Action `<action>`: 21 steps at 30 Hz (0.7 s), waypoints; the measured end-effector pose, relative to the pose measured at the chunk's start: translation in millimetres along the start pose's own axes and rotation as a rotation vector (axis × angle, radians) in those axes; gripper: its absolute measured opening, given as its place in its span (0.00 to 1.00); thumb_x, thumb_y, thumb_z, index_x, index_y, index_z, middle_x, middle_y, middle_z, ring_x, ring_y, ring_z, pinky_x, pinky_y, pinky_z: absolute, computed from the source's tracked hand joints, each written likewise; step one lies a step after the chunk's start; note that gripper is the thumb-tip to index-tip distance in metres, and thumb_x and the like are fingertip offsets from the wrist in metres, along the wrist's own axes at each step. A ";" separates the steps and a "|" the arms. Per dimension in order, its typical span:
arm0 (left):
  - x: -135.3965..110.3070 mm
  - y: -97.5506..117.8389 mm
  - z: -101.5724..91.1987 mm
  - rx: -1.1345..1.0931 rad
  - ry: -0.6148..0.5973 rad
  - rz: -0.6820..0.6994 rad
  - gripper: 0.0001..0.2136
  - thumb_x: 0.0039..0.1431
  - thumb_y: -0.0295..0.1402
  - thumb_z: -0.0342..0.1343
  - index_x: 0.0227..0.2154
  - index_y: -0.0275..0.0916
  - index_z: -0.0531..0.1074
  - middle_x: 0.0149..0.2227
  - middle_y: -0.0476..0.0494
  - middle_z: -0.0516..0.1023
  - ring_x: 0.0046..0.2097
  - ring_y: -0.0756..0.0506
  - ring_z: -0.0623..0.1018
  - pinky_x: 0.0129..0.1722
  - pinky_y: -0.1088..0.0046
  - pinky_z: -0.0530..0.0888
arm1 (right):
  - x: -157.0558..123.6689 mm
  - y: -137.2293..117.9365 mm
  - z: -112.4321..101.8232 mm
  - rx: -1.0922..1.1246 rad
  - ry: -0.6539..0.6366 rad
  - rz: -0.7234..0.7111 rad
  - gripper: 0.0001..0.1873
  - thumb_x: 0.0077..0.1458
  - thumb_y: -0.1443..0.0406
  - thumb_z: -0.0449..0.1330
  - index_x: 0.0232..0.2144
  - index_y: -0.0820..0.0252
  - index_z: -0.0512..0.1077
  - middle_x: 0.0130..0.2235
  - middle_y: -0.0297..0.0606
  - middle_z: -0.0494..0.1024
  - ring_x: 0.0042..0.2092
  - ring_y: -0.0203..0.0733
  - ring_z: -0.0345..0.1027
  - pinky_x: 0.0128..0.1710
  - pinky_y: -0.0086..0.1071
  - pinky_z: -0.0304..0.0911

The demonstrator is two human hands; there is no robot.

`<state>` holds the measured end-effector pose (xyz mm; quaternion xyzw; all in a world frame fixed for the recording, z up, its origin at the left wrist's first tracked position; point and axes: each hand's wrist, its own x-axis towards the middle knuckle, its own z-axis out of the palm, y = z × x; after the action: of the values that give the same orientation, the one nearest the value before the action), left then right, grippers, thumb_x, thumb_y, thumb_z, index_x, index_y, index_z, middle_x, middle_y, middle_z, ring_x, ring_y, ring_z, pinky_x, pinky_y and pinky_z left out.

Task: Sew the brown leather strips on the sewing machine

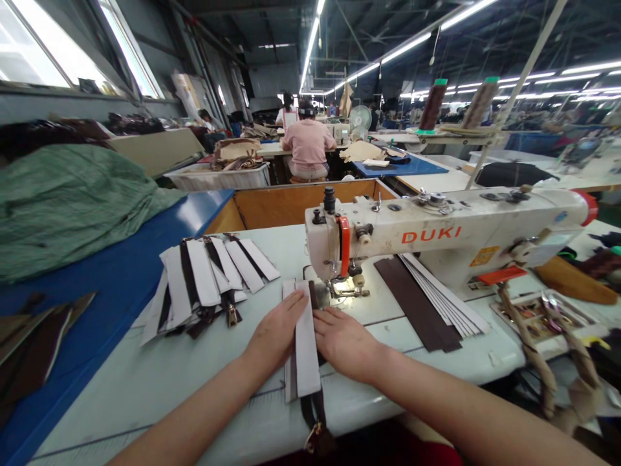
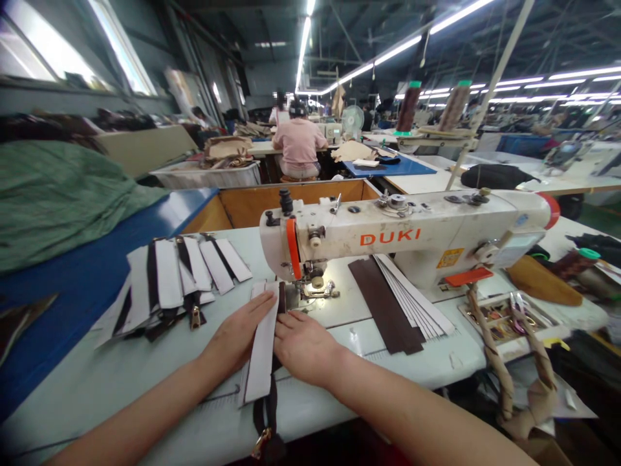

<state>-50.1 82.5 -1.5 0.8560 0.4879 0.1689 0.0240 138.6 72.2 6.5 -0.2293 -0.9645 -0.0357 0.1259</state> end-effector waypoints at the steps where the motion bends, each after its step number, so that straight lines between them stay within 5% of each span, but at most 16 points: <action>1: -0.9 0.7 -0.1 0.009 0.005 0.009 0.24 0.51 0.23 0.44 0.53 0.32 0.67 0.57 0.36 0.69 0.59 0.42 0.68 0.56 0.62 0.68 | 1.3 -1.7 0.5 -0.006 0.002 0.024 0.11 0.61 0.70 0.53 0.44 0.70 0.71 0.47 0.48 0.74 0.51 0.49 0.63 0.55 0.41 0.56; 11: -49.6 39.4 15.6 0.232 0.035 0.287 0.21 0.58 0.23 0.40 0.53 0.28 0.65 0.56 0.30 0.69 0.58 0.41 0.69 0.54 0.63 0.70 | -52.7 -73.5 -9.5 0.055 -0.039 0.196 0.23 0.61 0.61 0.53 0.53 0.71 0.68 0.55 0.53 0.69 0.57 0.56 0.61 0.57 0.45 0.57; 21: -29.1 44.5 12.9 0.382 -0.026 0.347 0.23 0.54 0.19 0.38 0.53 0.26 0.64 0.56 0.29 0.69 0.58 0.40 0.68 0.55 0.61 0.69 | -58.2 -70.4 -1.3 0.126 0.021 0.217 0.21 0.58 0.69 0.53 0.53 0.70 0.68 0.55 0.49 0.71 0.57 0.53 0.62 0.57 0.43 0.59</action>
<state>-22.8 36.3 -12.3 0.9180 0.3564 0.0642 -0.1614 157.4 -16.0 -8.1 -0.3238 -0.9329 0.0364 0.1533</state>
